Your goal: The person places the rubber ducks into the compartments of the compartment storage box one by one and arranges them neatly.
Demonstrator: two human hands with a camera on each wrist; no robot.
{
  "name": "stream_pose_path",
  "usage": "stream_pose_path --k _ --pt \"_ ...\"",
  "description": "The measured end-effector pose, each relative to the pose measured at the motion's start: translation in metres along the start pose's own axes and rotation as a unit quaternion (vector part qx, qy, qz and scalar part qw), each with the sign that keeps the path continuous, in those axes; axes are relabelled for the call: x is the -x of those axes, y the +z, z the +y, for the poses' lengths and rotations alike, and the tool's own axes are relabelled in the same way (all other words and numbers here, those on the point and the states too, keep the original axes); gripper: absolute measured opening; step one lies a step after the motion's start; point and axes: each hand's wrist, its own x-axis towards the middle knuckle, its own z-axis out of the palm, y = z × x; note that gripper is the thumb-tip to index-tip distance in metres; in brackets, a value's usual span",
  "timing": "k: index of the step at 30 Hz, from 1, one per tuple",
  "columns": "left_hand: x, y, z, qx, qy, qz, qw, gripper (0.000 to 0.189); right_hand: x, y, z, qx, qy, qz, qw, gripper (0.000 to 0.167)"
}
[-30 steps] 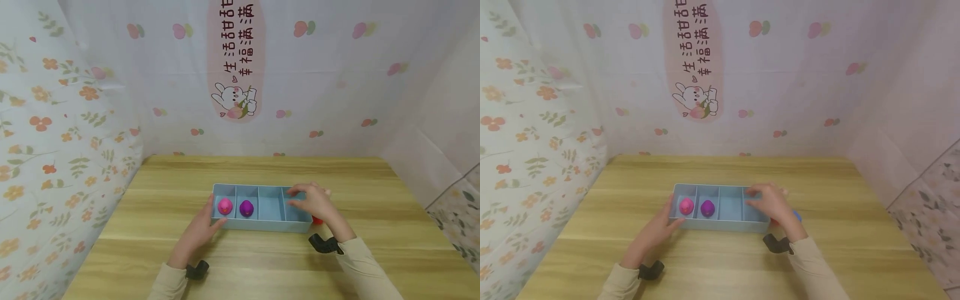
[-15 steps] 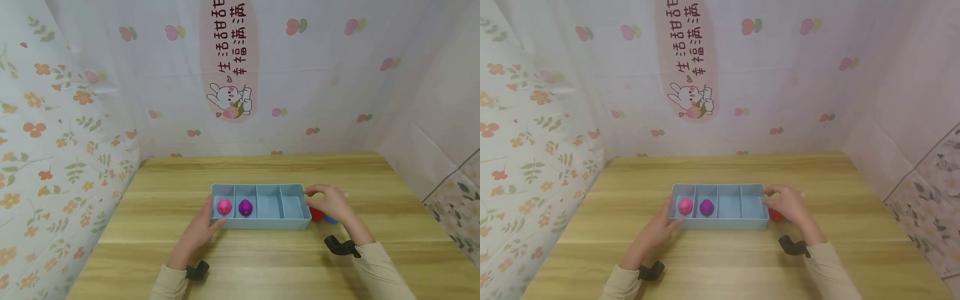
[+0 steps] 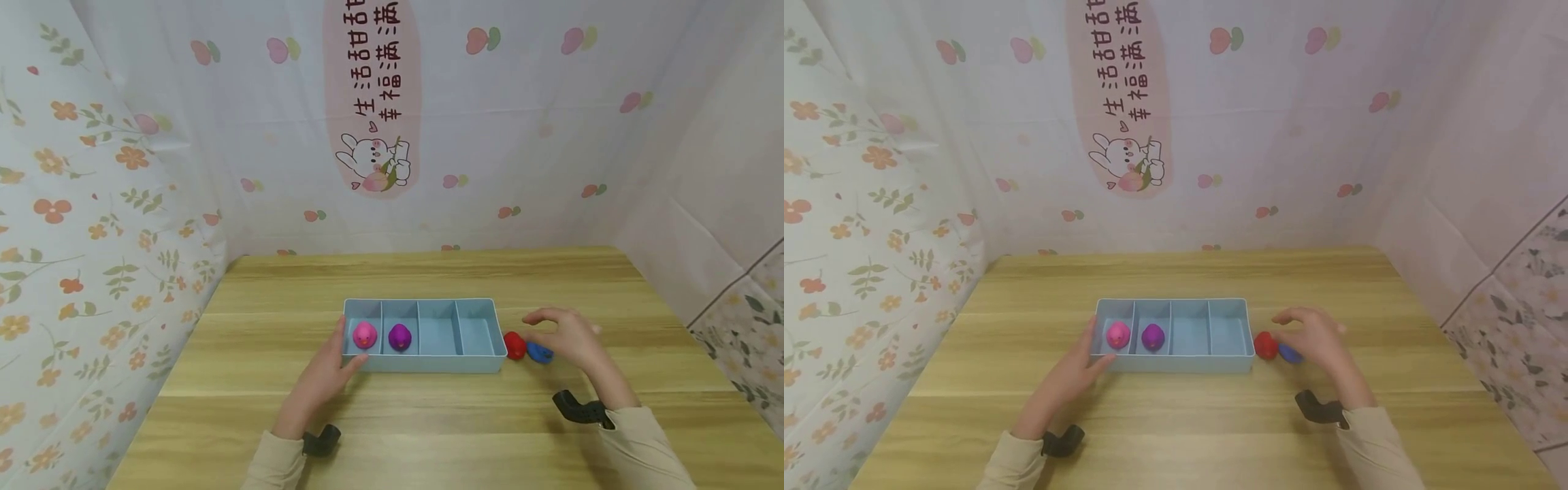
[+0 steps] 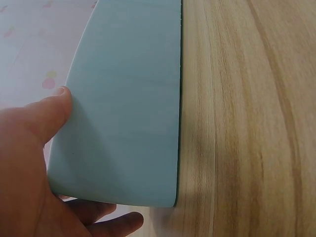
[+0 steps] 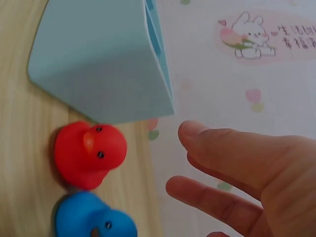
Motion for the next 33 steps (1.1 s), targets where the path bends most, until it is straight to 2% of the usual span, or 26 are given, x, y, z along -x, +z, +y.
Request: stream_pose_path --k 9,19,33 --pt "0.000 0.000 -0.001 0.005 0.024 0.010 0.9996 0.086 0.009 0.002 0.018 0.005 0.014 -0.014 0.9998 0.033" --pt "-0.001 0.001 -0.003 0.005 0.029 0.010 0.9995 0.086 0.020 0.011 0.035 0.005 0.027 -0.019 0.9994 0.041" --pt "-0.001 0.000 -0.002 0.009 0.030 0.010 0.9995 0.086 0.022 0.024 0.050 -0.009 -0.009 -0.004 0.9999 0.047"
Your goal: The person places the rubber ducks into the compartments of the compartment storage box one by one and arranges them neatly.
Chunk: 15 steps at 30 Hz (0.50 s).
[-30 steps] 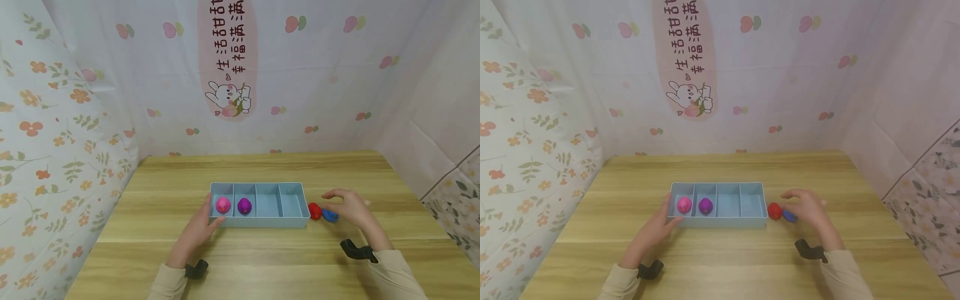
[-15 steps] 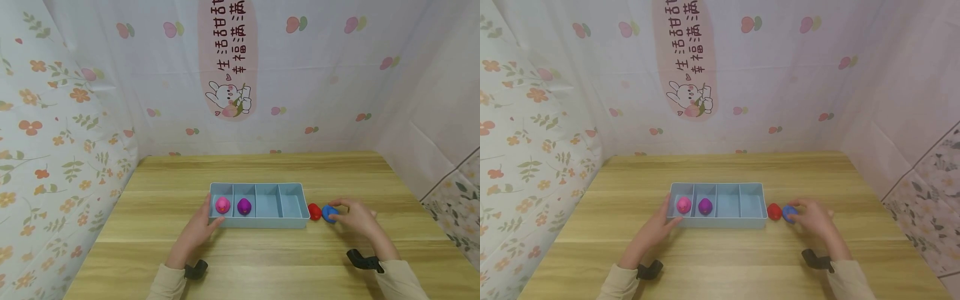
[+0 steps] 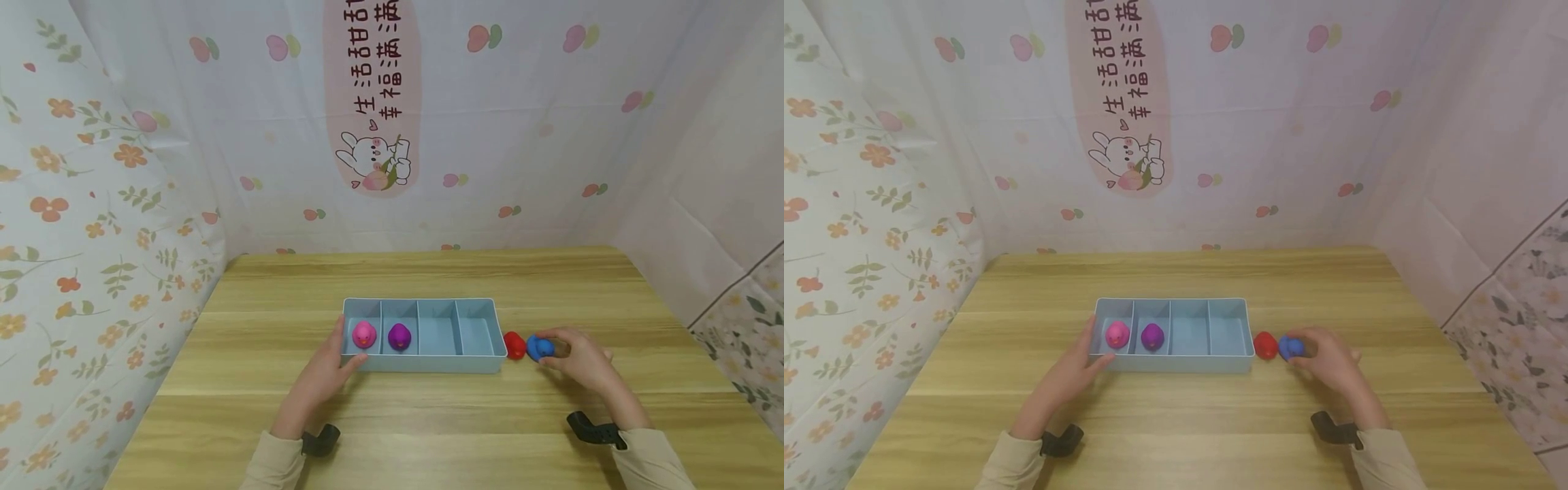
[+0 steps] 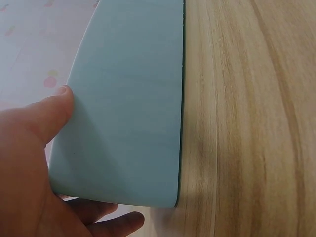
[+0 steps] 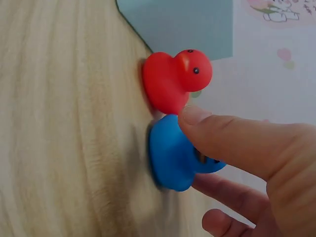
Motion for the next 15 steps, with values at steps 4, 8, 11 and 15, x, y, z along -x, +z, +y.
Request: stream_pose_path --k 4,8,11,15 --pt "0.0004 -0.0006 0.0010 -0.001 -0.001 -0.001 1.0000 0.087 0.0015 0.0030 0.0037 -0.002 0.000 0.001 1.0000 0.048" --pt "0.0006 -0.0012 0.0018 -0.001 -0.004 -0.001 1.0000 0.087 0.0018 0.0051 0.0054 -0.003 0.009 0.000 1.0000 0.051" --pt "0.0003 -0.0009 0.0014 -0.004 -0.009 -0.002 1.0000 0.088 0.0021 0.0068 0.0066 -0.006 0.013 -0.001 0.9999 0.051" --pt "0.0004 -0.0005 0.0014 -0.003 -0.009 -0.001 1.0000 0.087 0.0032 0.0086 0.0077 -0.013 0.014 0.005 0.9998 0.048"
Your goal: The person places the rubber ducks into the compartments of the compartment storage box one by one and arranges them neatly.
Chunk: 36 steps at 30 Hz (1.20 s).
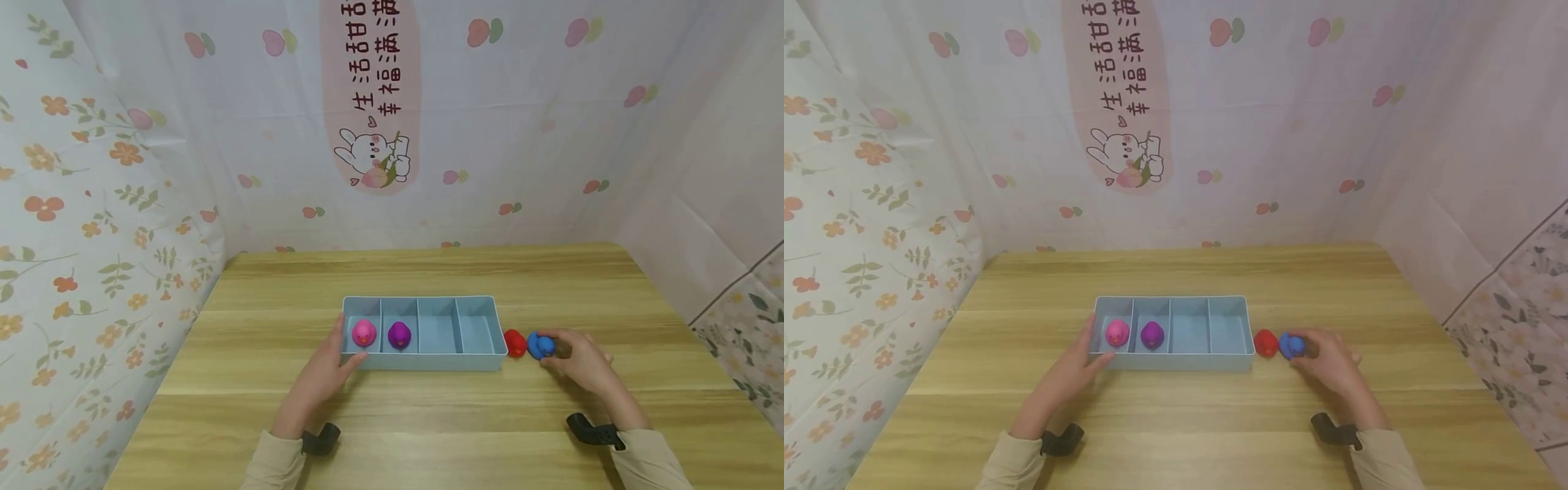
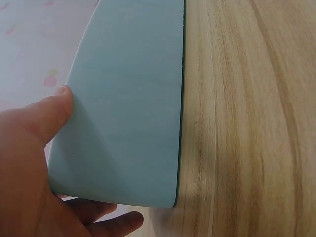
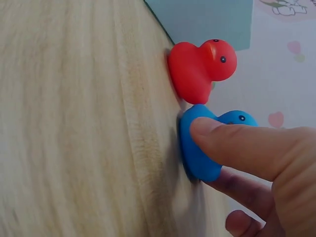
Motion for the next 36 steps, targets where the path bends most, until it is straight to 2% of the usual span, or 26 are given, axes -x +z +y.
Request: stream_pose_path --k 17,29,36 --pt "0.001 -0.001 0.001 0.007 0.005 0.002 1.0000 0.087 -0.003 -0.011 -0.009 0.000 0.009 0.023 0.9997 0.043" --pt "0.001 -0.001 0.001 0.003 0.001 0.002 1.0000 0.087 -0.014 -0.023 -0.024 0.013 -0.028 0.056 0.9979 0.039" --pt "0.000 0.000 -0.001 0.002 -0.003 -0.002 1.0000 0.086 -0.022 -0.027 -0.037 0.013 -0.033 0.049 0.9982 0.041"
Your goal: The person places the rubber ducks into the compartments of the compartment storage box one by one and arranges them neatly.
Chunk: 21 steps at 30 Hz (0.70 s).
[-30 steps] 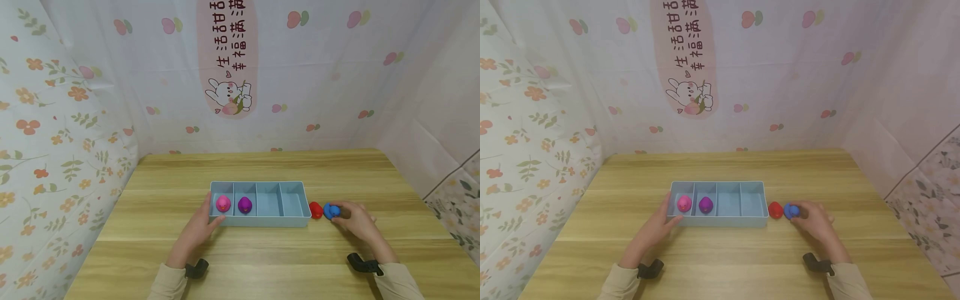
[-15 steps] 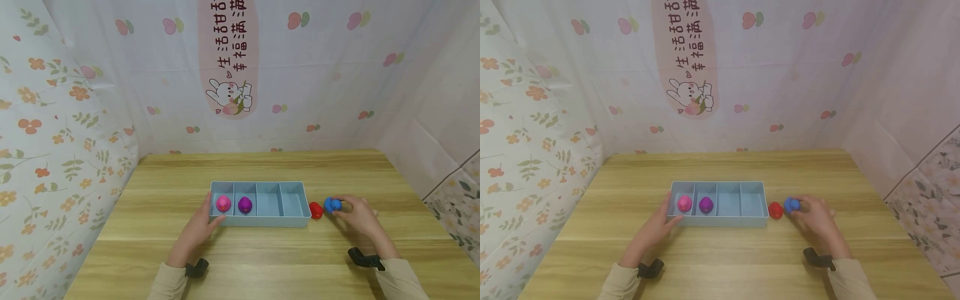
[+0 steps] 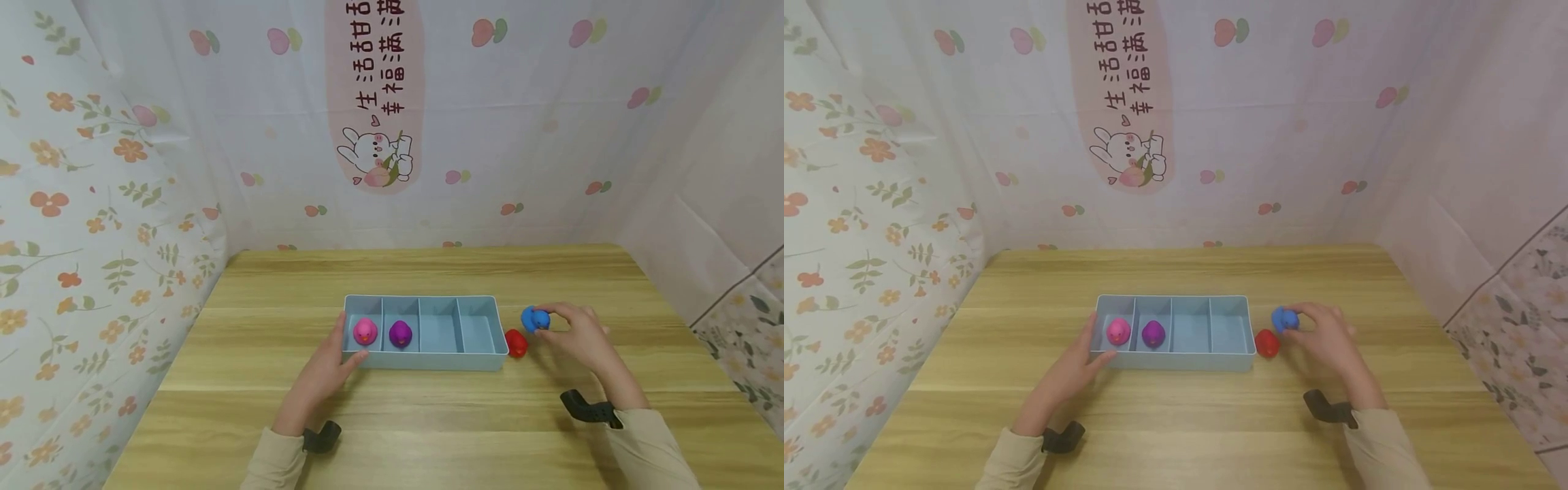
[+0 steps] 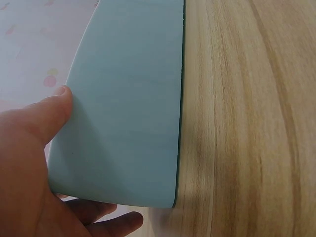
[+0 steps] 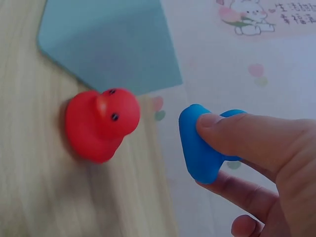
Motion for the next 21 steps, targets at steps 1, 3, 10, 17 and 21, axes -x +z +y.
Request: stream_pose_path --k 1,3,10,17,21 --pt "0.000 0.000 0.000 0.002 0.000 0.000 1.0000 0.086 -0.001 -0.001 -0.002 0.001 0.000 -0.001 1.0000 0.042" --pt "0.000 0.000 -0.001 0.004 -0.001 -0.002 1.0000 0.087 -0.003 -0.001 -0.007 -0.002 -0.004 -0.001 1.0000 0.042" --pt "0.000 0.000 -0.001 0.006 0.004 0.002 1.0000 0.087 -0.012 0.003 -0.023 -0.021 -0.009 -0.009 0.9997 0.043" --pt "-0.001 0.000 -0.002 0.000 0.008 0.007 0.9999 0.086 -0.019 0.011 -0.039 -0.032 -0.008 -0.022 0.9992 0.044" --pt "-0.001 0.000 -0.002 -0.001 0.003 0.005 1.0000 0.086 -0.021 0.016 -0.049 -0.045 -0.017 -0.021 0.9986 0.042"
